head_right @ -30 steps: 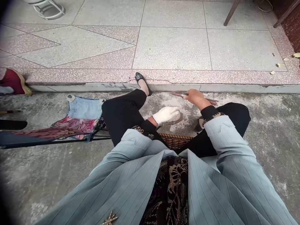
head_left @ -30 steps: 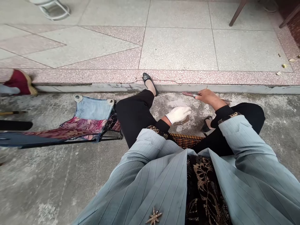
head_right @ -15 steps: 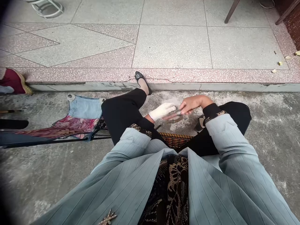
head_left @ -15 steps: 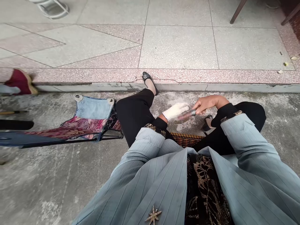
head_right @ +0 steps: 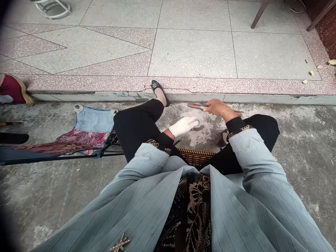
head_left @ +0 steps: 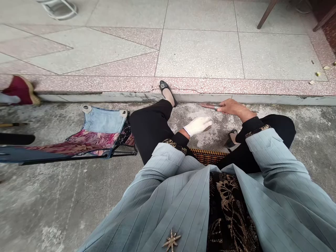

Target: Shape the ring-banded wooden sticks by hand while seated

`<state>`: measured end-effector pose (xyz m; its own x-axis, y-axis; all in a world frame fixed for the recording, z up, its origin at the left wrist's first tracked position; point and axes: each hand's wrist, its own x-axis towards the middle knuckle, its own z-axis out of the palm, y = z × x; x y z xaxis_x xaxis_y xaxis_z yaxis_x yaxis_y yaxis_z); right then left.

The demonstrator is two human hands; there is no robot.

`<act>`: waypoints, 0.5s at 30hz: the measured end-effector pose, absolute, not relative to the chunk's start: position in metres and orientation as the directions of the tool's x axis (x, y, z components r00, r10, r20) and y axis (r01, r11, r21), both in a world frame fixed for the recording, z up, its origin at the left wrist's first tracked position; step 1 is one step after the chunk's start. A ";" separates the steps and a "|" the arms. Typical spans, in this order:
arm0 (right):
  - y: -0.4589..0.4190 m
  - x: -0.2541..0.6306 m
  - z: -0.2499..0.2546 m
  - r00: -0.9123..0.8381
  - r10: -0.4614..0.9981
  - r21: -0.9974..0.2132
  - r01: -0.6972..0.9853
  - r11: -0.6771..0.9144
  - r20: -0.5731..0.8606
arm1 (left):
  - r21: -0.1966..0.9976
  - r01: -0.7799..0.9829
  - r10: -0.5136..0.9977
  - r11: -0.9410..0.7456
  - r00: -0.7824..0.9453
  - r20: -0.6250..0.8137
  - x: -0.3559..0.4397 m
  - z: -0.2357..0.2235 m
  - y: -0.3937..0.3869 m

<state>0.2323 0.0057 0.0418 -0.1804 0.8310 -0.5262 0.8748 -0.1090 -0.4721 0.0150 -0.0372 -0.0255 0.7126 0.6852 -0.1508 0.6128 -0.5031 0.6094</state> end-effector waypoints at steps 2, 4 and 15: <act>0.003 0.225 0.040 -0.161 0.819 -0.243 0.970 0.027 -0.551 | 0.527 0.636 0.652 -0.565 0.734 -0.187 0.016 -0.024 -0.039; -0.003 0.216 0.036 -0.169 0.751 -0.083 0.985 0.151 -0.638 | 0.501 0.627 0.610 -0.596 0.760 -0.225 0.018 -0.023 -0.042; -0.003 0.244 0.055 -0.682 0.302 -0.736 0.668 -0.113 -0.666 | 0.883 0.389 0.700 -0.263 0.707 -0.103 0.016 -0.025 -0.039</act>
<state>0.2440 -0.0034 0.0546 -0.6824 0.3022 -0.6656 0.6677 -0.1130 -0.7358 0.0157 -0.0386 -0.0246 0.7069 0.6997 -0.1034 0.3891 -0.2626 0.8830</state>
